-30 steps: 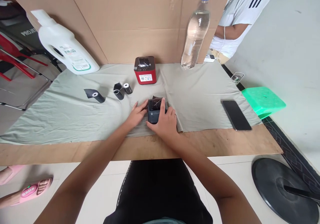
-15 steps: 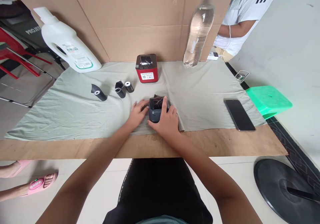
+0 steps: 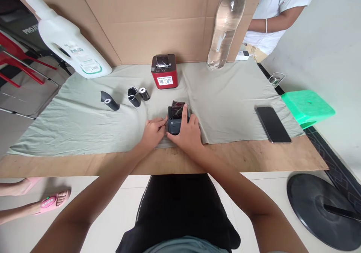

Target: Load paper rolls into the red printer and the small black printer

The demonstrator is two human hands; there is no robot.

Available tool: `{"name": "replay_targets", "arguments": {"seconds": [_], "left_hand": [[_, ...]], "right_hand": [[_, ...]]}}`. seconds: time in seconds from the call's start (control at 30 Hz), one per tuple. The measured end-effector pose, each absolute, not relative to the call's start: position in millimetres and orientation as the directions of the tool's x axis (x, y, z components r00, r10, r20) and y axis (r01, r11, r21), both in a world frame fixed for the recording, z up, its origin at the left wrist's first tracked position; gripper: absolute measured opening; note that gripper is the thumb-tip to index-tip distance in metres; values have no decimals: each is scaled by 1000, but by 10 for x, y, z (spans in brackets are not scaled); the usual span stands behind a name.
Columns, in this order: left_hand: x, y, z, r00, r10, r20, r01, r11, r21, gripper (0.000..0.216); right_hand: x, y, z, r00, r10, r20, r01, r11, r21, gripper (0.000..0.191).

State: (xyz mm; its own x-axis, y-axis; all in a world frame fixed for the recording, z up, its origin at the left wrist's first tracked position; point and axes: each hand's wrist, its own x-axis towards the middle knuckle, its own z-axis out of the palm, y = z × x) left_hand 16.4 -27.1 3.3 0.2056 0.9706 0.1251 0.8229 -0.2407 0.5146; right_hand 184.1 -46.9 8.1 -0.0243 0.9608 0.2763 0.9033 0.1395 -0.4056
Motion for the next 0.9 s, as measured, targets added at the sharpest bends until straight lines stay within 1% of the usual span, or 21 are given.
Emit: {"name": "replay_targets", "arguments": {"seconds": [0.1, 0.27, 0.37, 0.57, 0.67, 0.9], "left_hand": [[163, -263, 8, 182, 973, 144, 824, -231, 517, 51], [152, -258, -17, 88, 969, 232, 746, -219, 629, 45], [135, -232, -27, 109, 958, 266, 705, -263, 658, 44], [134, -124, -50, 155, 956, 248, 650, -288, 703, 54], [117, 4, -35, 142, 964, 226, 620, -265, 739, 57], [116, 361, -21, 82, 972, 219, 581, -225, 782, 57]], "right_hand": [[1853, -467, 68, -22, 961, 274, 890, 144, -433, 131], [1867, -498, 46, -23, 961, 274, 870, 154, -468, 135], [1869, -512, 42, -31, 961, 274, 866, 163, -473, 134], [1866, -508, 65, -36, 959, 281, 860, 172, -480, 129], [1855, -502, 76, -31, 961, 274, 863, 164, -478, 128], [1861, -497, 78, -26, 967, 253, 861, 150, -486, 125]]}}
